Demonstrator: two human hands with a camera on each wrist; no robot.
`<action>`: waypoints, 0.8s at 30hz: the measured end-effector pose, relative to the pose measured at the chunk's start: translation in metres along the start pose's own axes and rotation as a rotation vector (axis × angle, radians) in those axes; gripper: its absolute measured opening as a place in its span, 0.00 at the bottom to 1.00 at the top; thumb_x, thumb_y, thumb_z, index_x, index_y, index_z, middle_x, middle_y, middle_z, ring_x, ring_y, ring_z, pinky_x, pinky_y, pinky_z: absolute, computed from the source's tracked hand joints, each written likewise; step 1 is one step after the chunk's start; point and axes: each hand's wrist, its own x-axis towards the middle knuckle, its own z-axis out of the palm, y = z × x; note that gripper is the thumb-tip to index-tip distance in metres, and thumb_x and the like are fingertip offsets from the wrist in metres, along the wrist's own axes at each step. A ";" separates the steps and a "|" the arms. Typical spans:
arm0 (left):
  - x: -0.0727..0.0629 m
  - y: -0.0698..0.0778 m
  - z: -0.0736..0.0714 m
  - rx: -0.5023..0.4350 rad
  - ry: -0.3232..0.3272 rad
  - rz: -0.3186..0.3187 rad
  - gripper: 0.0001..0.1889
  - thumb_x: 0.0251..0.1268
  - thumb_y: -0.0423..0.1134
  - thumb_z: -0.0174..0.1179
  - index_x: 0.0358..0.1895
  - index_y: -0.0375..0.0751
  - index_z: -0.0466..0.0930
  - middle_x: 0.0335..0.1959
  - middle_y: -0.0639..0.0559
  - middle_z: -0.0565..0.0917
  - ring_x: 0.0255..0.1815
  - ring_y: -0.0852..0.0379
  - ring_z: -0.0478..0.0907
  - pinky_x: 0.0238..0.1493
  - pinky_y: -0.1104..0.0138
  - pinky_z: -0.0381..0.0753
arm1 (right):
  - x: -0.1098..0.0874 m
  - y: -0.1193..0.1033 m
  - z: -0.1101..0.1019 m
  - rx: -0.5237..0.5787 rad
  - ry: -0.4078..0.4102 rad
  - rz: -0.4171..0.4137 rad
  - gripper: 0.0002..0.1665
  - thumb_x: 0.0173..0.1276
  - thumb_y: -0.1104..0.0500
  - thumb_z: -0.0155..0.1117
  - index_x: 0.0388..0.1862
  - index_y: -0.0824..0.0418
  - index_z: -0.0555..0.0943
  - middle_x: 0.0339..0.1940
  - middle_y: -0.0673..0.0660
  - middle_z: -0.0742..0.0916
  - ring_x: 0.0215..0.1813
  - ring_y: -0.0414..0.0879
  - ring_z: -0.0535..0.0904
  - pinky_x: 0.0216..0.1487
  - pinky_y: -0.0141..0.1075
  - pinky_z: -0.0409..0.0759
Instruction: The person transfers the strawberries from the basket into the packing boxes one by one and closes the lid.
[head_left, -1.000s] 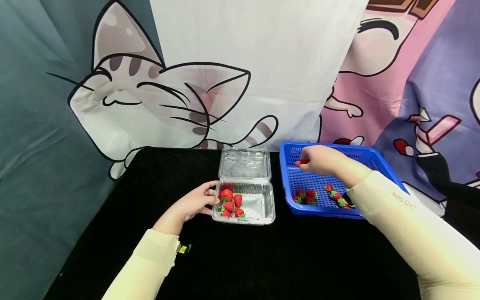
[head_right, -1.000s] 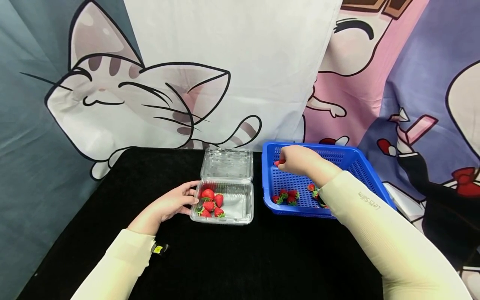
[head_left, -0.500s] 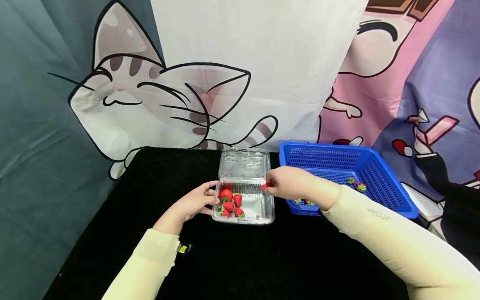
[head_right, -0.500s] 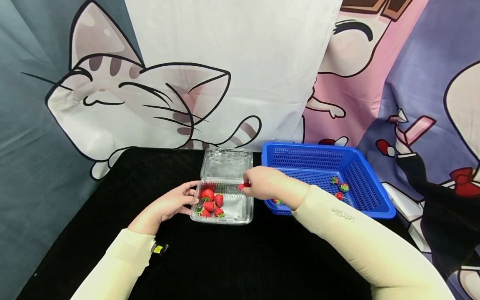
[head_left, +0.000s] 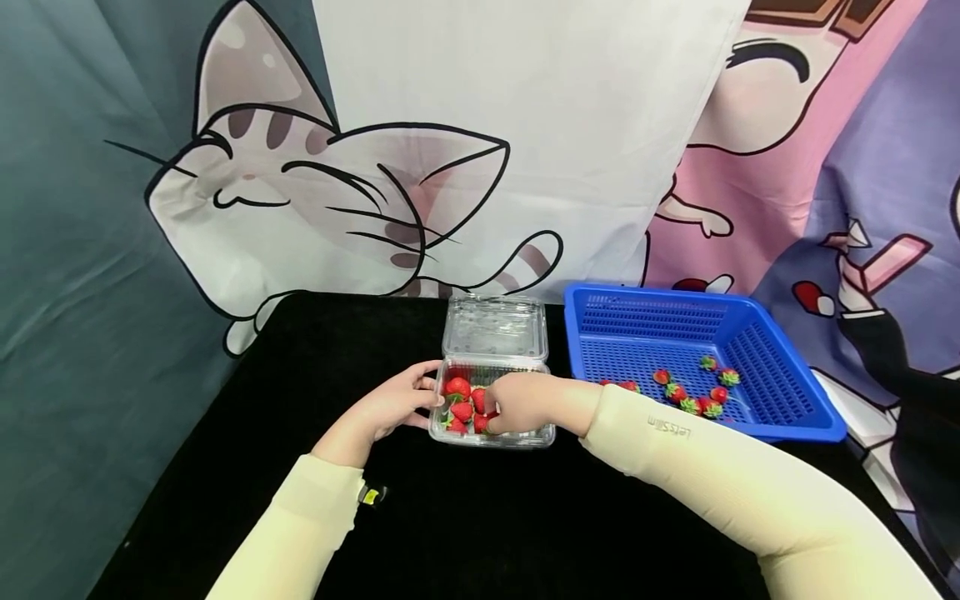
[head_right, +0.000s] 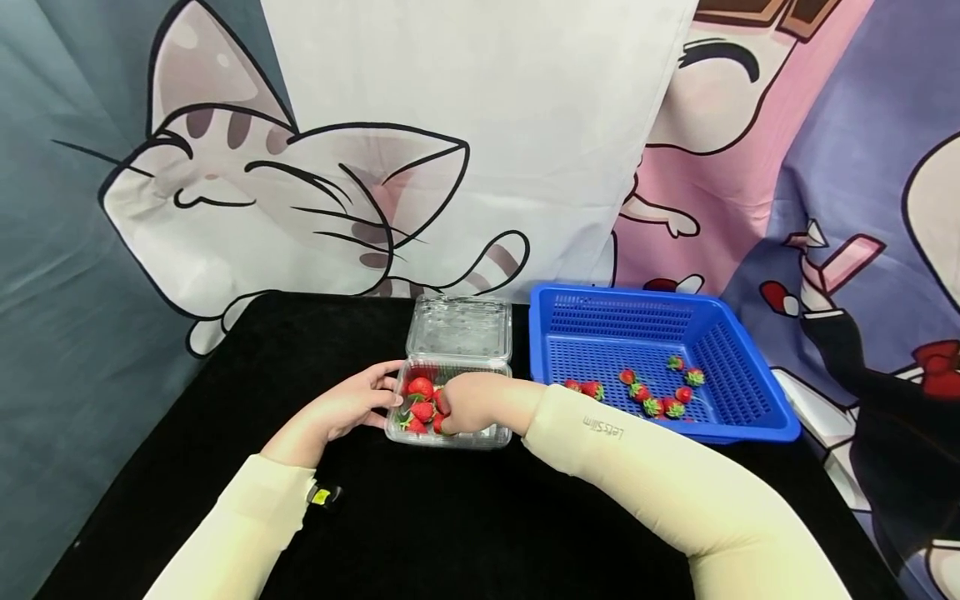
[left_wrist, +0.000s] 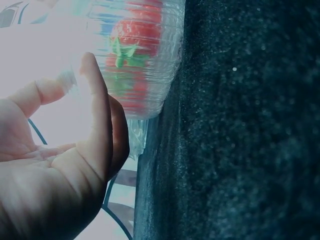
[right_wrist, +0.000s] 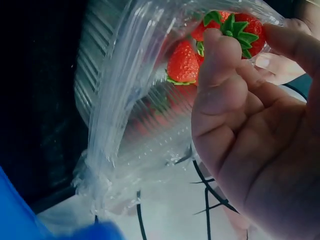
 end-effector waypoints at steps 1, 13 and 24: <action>0.000 0.000 0.000 -0.003 0.000 -0.001 0.39 0.64 0.28 0.56 0.78 0.42 0.51 0.54 0.37 0.72 0.47 0.47 0.79 0.42 0.53 0.85 | 0.002 0.000 0.001 0.003 -0.011 -0.002 0.10 0.67 0.52 0.64 0.39 0.56 0.86 0.38 0.49 0.87 0.42 0.44 0.82 0.50 0.41 0.79; 0.001 -0.001 -0.002 -0.007 0.015 -0.006 0.39 0.63 0.28 0.56 0.78 0.43 0.52 0.55 0.37 0.73 0.46 0.47 0.80 0.41 0.53 0.86 | 0.013 0.001 0.010 0.022 -0.007 0.016 0.10 0.66 0.52 0.67 0.39 0.57 0.83 0.37 0.51 0.85 0.42 0.45 0.81 0.50 0.42 0.78; 0.001 0.000 0.000 -0.007 0.007 -0.004 0.39 0.64 0.28 0.56 0.78 0.42 0.51 0.55 0.37 0.73 0.46 0.48 0.80 0.41 0.53 0.85 | 0.017 0.003 0.019 0.046 -0.023 0.021 0.08 0.68 0.53 0.65 0.40 0.56 0.84 0.39 0.51 0.86 0.45 0.45 0.81 0.54 0.41 0.77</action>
